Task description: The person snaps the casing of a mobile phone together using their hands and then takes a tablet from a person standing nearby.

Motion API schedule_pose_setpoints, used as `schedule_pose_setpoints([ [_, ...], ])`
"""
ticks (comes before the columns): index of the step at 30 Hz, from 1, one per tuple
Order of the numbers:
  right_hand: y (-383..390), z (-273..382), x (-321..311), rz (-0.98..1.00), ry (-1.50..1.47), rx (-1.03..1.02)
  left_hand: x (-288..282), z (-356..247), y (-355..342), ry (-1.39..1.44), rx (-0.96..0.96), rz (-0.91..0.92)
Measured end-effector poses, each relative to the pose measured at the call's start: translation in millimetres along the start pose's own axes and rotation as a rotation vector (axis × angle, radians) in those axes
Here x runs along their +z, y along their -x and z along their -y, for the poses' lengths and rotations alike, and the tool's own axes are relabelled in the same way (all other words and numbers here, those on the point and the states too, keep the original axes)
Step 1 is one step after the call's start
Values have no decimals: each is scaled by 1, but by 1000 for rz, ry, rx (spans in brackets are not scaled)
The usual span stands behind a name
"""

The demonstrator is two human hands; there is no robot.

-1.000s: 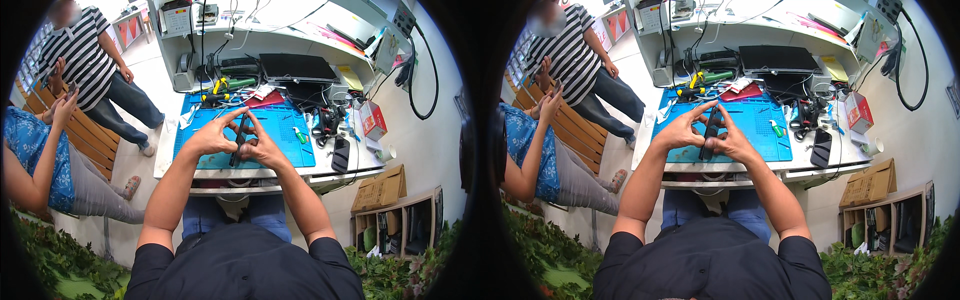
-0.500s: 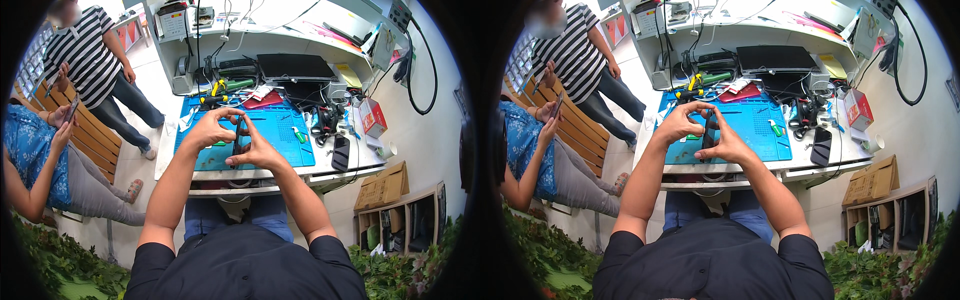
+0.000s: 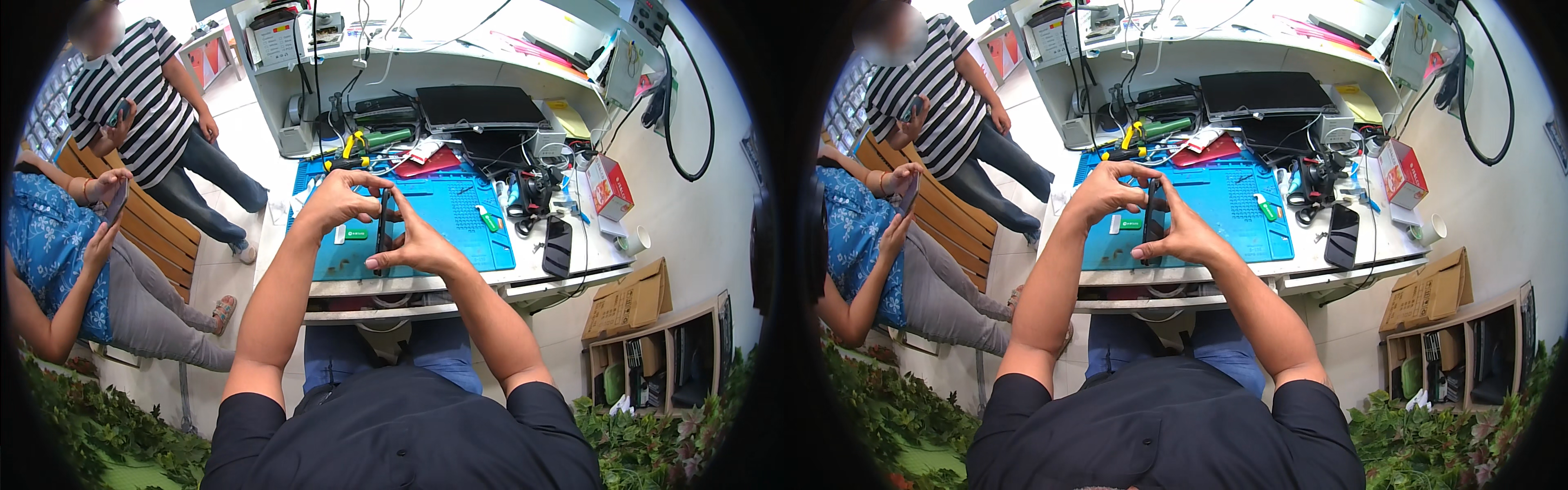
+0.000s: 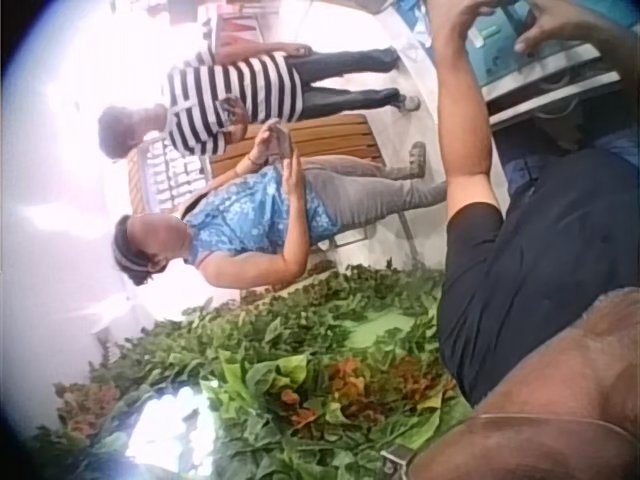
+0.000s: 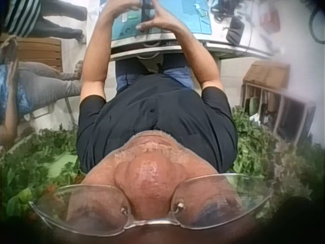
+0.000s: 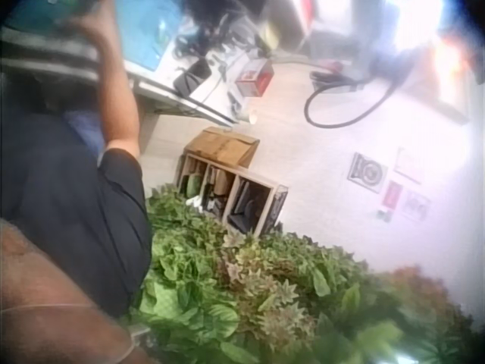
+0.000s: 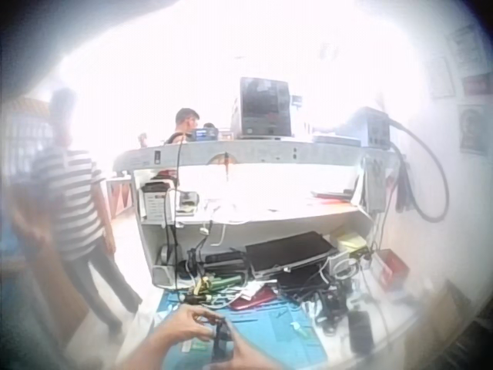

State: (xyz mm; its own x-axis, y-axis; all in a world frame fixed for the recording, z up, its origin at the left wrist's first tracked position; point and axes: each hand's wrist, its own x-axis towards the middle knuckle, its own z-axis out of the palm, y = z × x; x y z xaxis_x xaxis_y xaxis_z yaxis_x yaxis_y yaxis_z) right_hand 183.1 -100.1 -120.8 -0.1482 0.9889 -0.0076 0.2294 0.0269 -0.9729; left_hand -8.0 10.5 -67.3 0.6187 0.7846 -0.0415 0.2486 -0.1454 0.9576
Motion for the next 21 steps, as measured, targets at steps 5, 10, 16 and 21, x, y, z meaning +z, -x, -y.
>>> schedule_pose_setpoints([
  [5, -3, -6, 1, -8, 38, -35, -3, 1, -4, 11, -16, 6],
  [10, -5, -10, 1, 5, 7, -49, -3, -4, -8, 17, -27, 5],
  [16, -7, -4, 2, 23, -2, -63, -10, 3, -17, 33, -12, 27],
  [21, -8, -4, 1, 29, 21, -51, -12, 4, -22, 7, -15, 39],
])
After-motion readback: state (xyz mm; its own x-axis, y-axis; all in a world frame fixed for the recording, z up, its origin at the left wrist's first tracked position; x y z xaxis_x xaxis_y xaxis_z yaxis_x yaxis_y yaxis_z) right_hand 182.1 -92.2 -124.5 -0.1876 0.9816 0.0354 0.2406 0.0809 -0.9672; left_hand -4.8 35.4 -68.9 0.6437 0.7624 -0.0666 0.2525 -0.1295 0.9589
